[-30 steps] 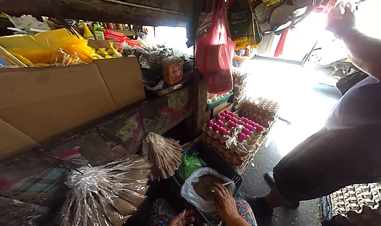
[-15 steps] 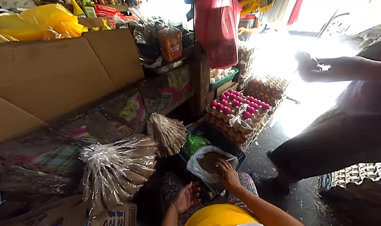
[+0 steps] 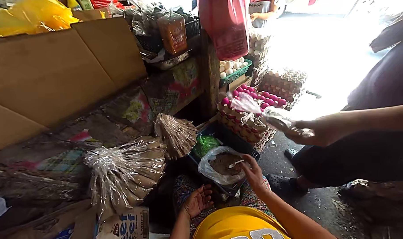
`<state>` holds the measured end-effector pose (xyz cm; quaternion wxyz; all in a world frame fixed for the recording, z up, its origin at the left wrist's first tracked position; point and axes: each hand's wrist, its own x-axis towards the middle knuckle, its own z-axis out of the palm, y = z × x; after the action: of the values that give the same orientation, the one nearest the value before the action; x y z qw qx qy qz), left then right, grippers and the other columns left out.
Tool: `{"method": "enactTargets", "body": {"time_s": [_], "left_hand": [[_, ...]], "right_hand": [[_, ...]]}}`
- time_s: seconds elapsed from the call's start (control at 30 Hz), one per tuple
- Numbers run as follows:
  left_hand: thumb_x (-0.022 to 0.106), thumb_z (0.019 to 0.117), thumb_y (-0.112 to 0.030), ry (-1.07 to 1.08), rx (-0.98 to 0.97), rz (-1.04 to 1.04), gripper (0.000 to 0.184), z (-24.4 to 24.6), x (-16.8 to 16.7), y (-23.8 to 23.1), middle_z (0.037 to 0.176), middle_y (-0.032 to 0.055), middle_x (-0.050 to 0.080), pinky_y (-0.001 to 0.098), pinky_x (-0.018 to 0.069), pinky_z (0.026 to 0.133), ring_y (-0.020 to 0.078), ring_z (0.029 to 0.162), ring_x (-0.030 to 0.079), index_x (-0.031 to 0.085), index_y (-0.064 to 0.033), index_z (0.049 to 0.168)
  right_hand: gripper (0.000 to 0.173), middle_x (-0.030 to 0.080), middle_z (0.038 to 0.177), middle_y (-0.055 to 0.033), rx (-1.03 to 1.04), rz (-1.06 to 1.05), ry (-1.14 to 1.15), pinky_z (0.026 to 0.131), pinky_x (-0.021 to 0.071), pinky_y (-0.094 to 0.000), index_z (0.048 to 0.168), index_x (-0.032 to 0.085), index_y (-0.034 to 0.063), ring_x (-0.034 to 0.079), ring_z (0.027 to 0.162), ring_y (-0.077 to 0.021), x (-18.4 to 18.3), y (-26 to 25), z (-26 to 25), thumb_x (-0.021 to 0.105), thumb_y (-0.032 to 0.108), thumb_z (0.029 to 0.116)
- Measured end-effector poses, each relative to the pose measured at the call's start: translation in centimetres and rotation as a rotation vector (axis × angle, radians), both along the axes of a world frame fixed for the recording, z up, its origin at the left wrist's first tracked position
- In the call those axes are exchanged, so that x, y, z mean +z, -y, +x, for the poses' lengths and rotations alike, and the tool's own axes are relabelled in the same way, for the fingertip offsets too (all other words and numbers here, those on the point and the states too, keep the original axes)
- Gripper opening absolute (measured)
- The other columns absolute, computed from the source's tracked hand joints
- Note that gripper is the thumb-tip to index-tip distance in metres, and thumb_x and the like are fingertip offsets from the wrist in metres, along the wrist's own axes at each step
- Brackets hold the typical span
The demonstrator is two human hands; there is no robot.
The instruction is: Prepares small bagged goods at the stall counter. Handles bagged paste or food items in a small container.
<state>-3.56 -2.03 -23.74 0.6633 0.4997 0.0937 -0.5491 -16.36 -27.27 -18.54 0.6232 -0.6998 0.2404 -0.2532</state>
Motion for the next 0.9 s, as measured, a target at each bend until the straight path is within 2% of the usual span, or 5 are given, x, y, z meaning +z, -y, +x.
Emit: {"method": "enactTargets", "body": {"time_s": [0.17, 0.37, 0.47, 0.67, 0.9], "left_hand": [[0.025, 0.1128, -0.032, 0.023, -0.048, 0.017, 0.044, 0.0, -0.1, 0.7, 0.1, 0.0046, 0.07, 0.0377, 0.06, 0.079, 0.0179, 0.082, 0.07, 0.06, -0.0085, 0.126], [0.026, 0.1127, -0.031, 0.078, -0.1, 0.012, 0.041, -0.6, 0.6, 1.0, 0.101, 0.0028, 0.069, 0.0359, 0.0595, 0.08, 0.0159, 0.084, 0.069, 0.058, -0.0091, 0.129], [0.029, 0.1126, -0.028, 0.09, -0.063, 0.015, 0.04, -1.2, 1.1, 0.9, 0.1, 0.0043, 0.069, 0.0367, 0.0593, 0.08, 0.0172, 0.084, 0.069, 0.059, -0.0073, 0.127], [0.029, 0.1129, -0.028, 0.086, -0.033, 0.016, 0.038, -1.4, 1.4, 1.0, 0.1, 0.004, 0.069, 0.0367, 0.0594, 0.079, 0.0171, 0.083, 0.069, 0.059, -0.0079, 0.125], [0.03, 0.1129, -0.031, 0.07, -0.083, 0.062, 0.039, -1.0, 1.3, 1.6, 0.1, 0.0045, 0.069, 0.0356, 0.0587, 0.079, 0.0167, 0.082, 0.069, 0.059, -0.0072, 0.127]], "right_hand": [[0.096, 0.046, 0.153, -0.0113, 0.161, 0.504, 0.395, 0.092, 0.06, -0.0494, 0.154, 0.03, 0.0079, 0.059, 0.129, -0.0284, 9.3, 1.1, -1.7, 0.074, 0.057, 0.0846], [0.058, 0.069, 0.123, -0.013, 0.089, 0.914, 0.709, 0.087, 0.0613, -0.0502, 0.134, 0.052, 0.0145, 0.071, 0.106, -0.0309, 12.0, -1.4, 0.4, 0.055, 0.06, 0.0979], [0.041, 0.066, 0.117, -0.0106, -0.143, 0.882, 0.579, 0.079, 0.0604, -0.0437, 0.135, 0.042, 0.0159, 0.07, 0.098, -0.0252, 12.0, -0.4, 1.6, 0.024, 0.044, 0.1118], [0.02, 0.069, 0.101, -0.0132, -0.198, 0.844, 0.354, 0.07, 0.0603, -0.0344, 0.125, 0.052, -0.0004, 0.07, 0.082, -0.0197, 11.4, -2.1, 1.4, 0.044, 0.008, 0.108], [0.026, 0.07, 0.094, -0.0084, 0.016, 0.437, 0.299, 0.07, 0.0605, -0.0318, 0.127, 0.05, -0.0016, 0.069, 0.077, -0.0149, 12.7, 0.9, 3.5, 0.054, 0.003, 0.1017]]}}
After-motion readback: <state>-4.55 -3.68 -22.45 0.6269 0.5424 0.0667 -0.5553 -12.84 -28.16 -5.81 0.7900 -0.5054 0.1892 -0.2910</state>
